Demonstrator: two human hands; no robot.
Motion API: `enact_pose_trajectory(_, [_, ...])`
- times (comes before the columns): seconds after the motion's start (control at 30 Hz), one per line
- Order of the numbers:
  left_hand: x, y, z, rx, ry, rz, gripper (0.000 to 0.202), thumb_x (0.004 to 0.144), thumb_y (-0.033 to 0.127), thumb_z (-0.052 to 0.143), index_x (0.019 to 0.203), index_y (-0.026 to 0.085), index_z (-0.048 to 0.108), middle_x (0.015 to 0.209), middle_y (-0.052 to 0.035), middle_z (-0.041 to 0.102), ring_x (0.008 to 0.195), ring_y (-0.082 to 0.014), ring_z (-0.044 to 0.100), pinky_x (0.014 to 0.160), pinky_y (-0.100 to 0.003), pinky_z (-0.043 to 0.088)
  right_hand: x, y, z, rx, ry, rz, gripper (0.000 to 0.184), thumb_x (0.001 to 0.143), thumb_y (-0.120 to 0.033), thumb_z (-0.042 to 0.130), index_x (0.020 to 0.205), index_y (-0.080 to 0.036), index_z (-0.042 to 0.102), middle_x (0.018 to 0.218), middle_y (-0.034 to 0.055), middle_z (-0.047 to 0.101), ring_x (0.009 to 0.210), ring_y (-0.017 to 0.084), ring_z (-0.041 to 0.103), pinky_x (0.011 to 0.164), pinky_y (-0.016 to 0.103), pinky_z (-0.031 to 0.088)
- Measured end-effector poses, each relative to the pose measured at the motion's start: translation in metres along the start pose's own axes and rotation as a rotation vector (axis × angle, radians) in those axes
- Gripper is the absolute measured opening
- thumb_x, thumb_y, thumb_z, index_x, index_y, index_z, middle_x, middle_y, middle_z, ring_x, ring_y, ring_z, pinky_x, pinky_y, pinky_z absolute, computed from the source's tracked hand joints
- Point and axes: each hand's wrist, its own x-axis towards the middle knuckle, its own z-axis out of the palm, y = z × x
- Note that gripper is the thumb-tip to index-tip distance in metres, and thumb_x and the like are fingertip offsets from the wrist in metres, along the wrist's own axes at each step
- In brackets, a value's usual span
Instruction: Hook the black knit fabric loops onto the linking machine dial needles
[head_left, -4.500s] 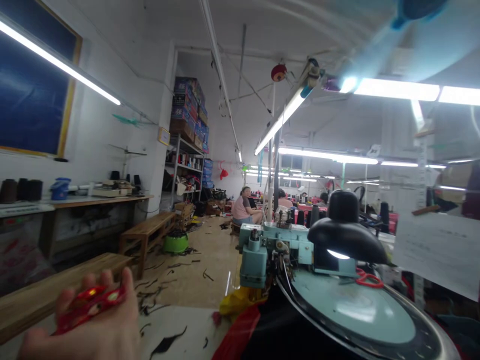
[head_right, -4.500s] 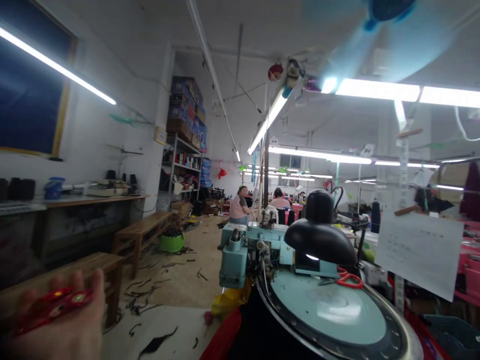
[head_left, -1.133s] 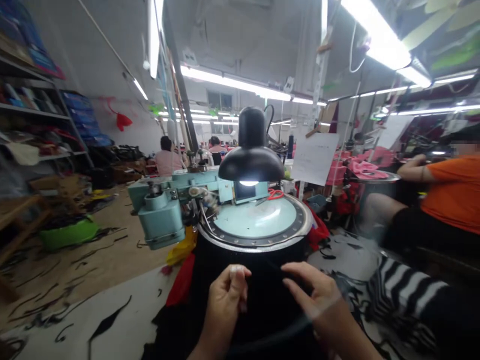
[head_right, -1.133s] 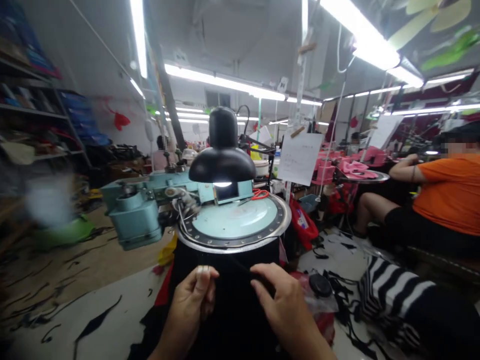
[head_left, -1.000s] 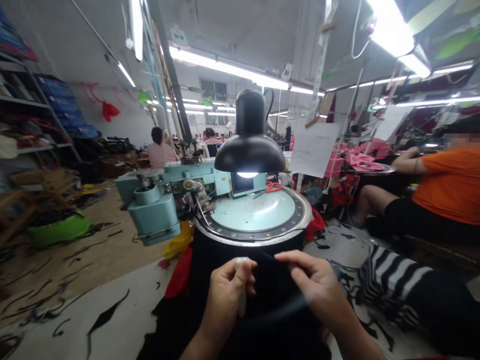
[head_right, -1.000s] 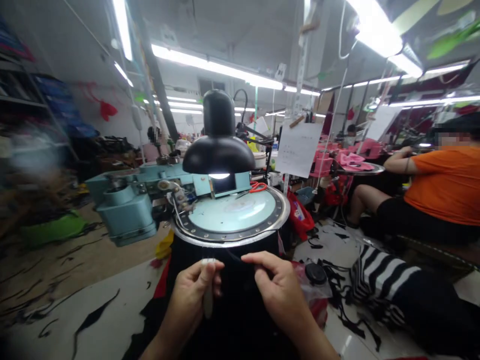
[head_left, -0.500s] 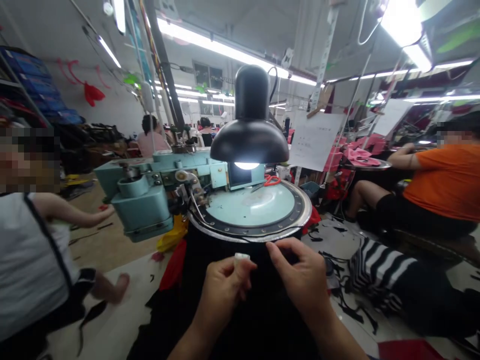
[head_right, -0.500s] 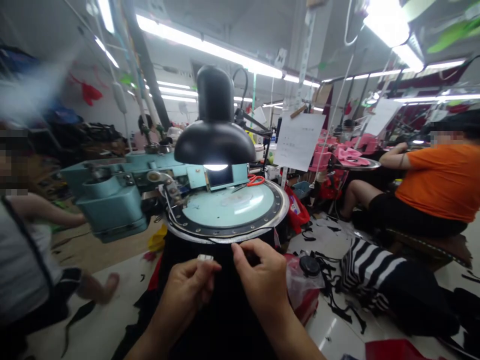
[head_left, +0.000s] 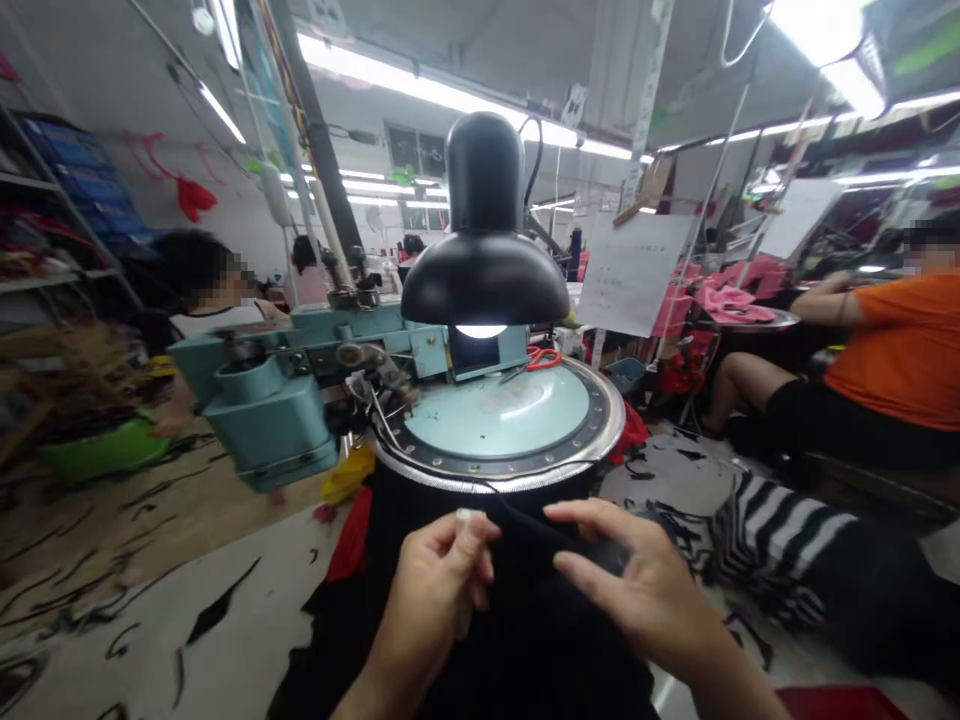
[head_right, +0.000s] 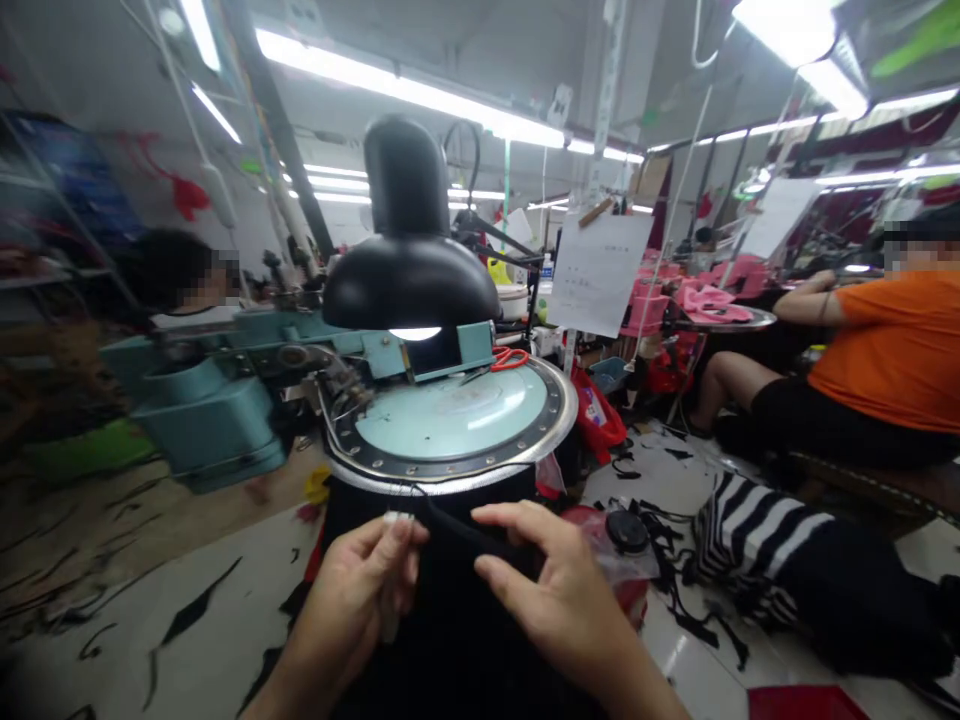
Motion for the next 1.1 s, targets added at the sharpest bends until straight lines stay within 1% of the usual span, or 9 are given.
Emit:
enact_pose_trajectory(0.1, [0.001, -0.005, -0.003, -0.015, 0.012, -0.002, 0.054, 0.074, 0.067, 0.071, 0.077, 0.012, 0.069, 0.05, 0.0027, 0.053, 0.038, -0.0062, 0.043, 0.038, -0.018, 0.034, 0.012, -0.006, 0.009, -0.063, 0.047, -0.142, 0.017, 0.085, -0.032, 0.067, 0.089, -0.024, 0.082, 0.079, 0.0039, 0.078, 0.071, 0.02, 0.072, 0.07, 0.028, 0.056])
enact_pose_trajectory(0.2, [0.005, -0.005, -0.005, 0.011, -0.003, -0.008, 0.055, 0.072, 0.067, 0.073, 0.076, 0.012, 0.07, 0.05, 0.0019, 0.053, 0.038, -0.0066, 0.043, 0.037, -0.018, 0.033, 0.016, -0.005, 0.008, -0.062, 0.118, -0.106, 0.036, 0.09, -0.04, 0.061, 0.065, -0.019, 0.074, 0.057, 0.0011, 0.066, 0.052, 0.015, 0.06, 0.052, 0.023, 0.047])
enact_pose_trajectory(0.27, [0.007, -0.006, -0.005, 0.031, 0.01, -0.017, 0.057, 0.07, 0.069, 0.073, 0.074, 0.012, 0.069, 0.049, 0.0015, 0.053, 0.037, -0.0066, 0.042, 0.036, -0.017, 0.03, 0.018, -0.004, 0.005, -0.057, 0.159, -0.057, 0.042, 0.09, -0.044, 0.061, 0.058, -0.018, 0.067, 0.052, -0.0007, 0.057, 0.049, 0.013, 0.053, 0.047, 0.022, 0.042])
enact_pose_trajectory(0.63, [0.005, -0.007, 0.014, 0.121, -0.065, 0.095, 0.054, 0.079, 0.065, 0.068, 0.073, 0.012, 0.073, 0.05, -0.0012, 0.056, 0.04, -0.0068, 0.044, 0.039, -0.018, 0.03, 0.029, -0.004, 0.003, 0.012, 0.182, 0.0, 0.032, 0.086, -0.043, 0.065, 0.068, -0.018, 0.072, 0.06, 0.0009, 0.064, 0.057, 0.015, 0.056, 0.052, 0.023, 0.044])
enact_pose_trajectory(0.83, [0.014, -0.016, 0.038, 0.147, -0.062, 0.093, 0.055, 0.078, 0.067, 0.067, 0.072, 0.012, 0.072, 0.051, -0.0017, 0.056, 0.041, -0.0073, 0.044, 0.041, -0.019, 0.031, 0.037, -0.007, 0.001, 0.027, 0.207, -0.003, 0.027, 0.083, -0.039, 0.068, 0.069, -0.017, 0.072, 0.063, 0.0024, 0.068, 0.057, 0.015, 0.06, 0.053, 0.023, 0.048])
enact_pose_trajectory(0.93, [0.008, -0.034, 0.036, 0.25, -0.063, 0.055, 0.062, 0.078, 0.074, 0.06, 0.072, 0.013, 0.071, 0.05, -0.0016, 0.055, 0.041, -0.0088, 0.043, 0.042, -0.021, 0.031, 0.031, 0.016, 0.004, 0.056, 0.296, 0.098, 0.03, 0.08, -0.046, 0.07, 0.076, -0.017, 0.071, 0.065, 0.003, 0.067, 0.055, 0.015, 0.058, 0.051, 0.024, 0.047])
enact_pose_trajectory(1.0, [-0.003, -0.037, 0.02, 0.358, -0.07, 0.035, 0.062, 0.082, 0.073, 0.055, 0.068, 0.014, 0.069, 0.049, -0.0011, 0.054, 0.042, -0.0101, 0.044, 0.044, -0.022, 0.034, 0.021, 0.048, 0.008, 0.031, 0.308, 0.175, 0.031, 0.075, -0.045, 0.073, 0.086, -0.016, 0.075, 0.072, 0.0047, 0.07, 0.059, 0.018, 0.061, 0.053, 0.026, 0.049])
enact_pose_trajectory(1.03, [-0.01, -0.032, 0.01, 0.425, -0.087, 0.046, 0.059, 0.084, 0.07, 0.055, 0.066, 0.015, 0.068, 0.049, -0.001, 0.054, 0.044, -0.0108, 0.045, 0.046, -0.023, 0.036, 0.015, 0.068, 0.01, -0.016, 0.28, 0.204, 0.03, 0.072, -0.042, 0.074, 0.089, -0.017, 0.077, 0.074, 0.0052, 0.072, 0.062, 0.019, 0.063, 0.056, 0.027, 0.05])
enact_pose_trajectory(1.1, [-0.019, -0.007, -0.01, 0.584, -0.111, 0.186, 0.053, 0.085, 0.064, 0.057, 0.061, 0.017, 0.065, 0.053, -0.0009, 0.055, 0.05, -0.0119, 0.049, 0.049, -0.022, 0.038, 0.005, 0.107, 0.013, -0.09, 0.284, 0.202, 0.019, 0.064, -0.036, 0.072, 0.069, -0.018, 0.075, 0.063, 0.0042, 0.069, 0.059, 0.021, 0.064, 0.056, 0.029, 0.05])
